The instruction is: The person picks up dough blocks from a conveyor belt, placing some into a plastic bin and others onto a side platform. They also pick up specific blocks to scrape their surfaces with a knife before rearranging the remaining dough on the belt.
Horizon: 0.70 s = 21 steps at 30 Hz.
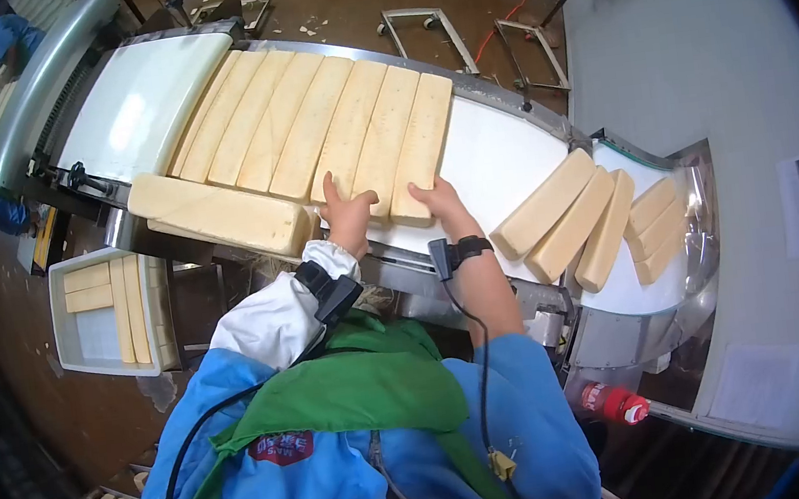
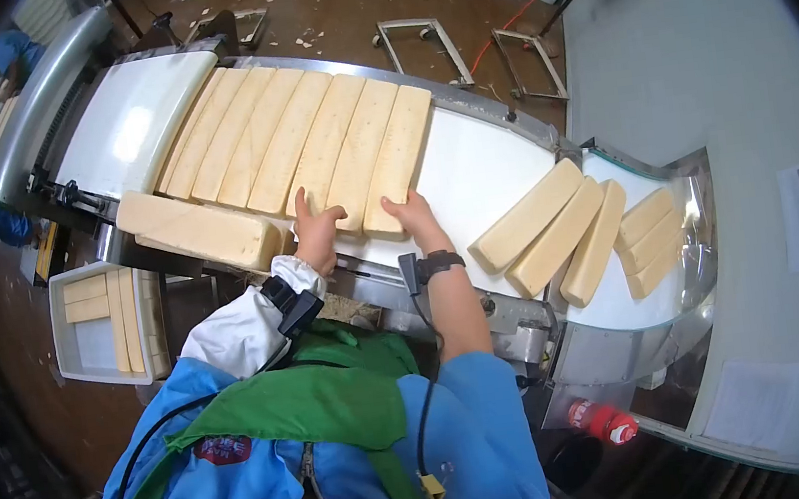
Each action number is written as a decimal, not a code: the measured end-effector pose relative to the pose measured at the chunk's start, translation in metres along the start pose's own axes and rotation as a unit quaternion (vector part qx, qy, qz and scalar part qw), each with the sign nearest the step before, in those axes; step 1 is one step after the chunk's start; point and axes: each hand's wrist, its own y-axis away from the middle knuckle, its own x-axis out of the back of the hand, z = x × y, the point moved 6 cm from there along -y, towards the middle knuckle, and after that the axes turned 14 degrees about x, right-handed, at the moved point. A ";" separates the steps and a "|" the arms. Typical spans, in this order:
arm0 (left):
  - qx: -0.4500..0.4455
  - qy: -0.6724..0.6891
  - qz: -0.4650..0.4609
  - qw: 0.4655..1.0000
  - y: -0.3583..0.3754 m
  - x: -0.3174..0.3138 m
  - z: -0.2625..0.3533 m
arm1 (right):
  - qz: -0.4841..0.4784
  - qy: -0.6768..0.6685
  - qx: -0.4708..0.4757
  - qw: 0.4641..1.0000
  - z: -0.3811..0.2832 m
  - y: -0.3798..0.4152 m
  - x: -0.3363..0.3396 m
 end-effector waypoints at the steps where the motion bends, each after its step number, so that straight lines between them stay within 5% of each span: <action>1: 0.005 0.002 0.001 1.000 0.003 -0.001 0.002 | 0.013 0.070 0.000 0.997 -0.003 0.002 0.003; 4: 0.004 0.013 -0.002 1.000 0.003 0.003 -0.006 | 0.093 0.334 0.023 0.938 -0.043 0.038 0.023; 7: 0.036 0.051 -0.040 0.997 0.016 0.002 0.003 | 0.284 0.573 0.045 0.768 -0.067 0.085 0.067; 10: 0.034 0.087 -0.145 0.985 0.011 -0.001 -0.008 | 0.400 0.590 -0.097 0.695 -0.035 0.118 0.113; 15: -0.018 0.082 -0.197 0.977 -0.007 -0.007 -0.022 | 0.375 0.519 -0.215 0.737 -0.035 0.114 0.109; 17: 0.033 0.088 -0.155 0.983 0.013 -0.011 -0.018 | 0.347 0.532 -0.217 0.742 -0.024 0.113 0.108; 20: 0.073 0.037 -0.140 0.987 0.016 -0.015 -0.047 | 0.336 0.275 -0.010 0.901 -0.011 0.125 0.100; 21: 0.046 -0.022 -0.162 0.985 0.025 -0.025 -0.051 | 0.363 0.263 0.030 0.893 -0.002 0.131 0.109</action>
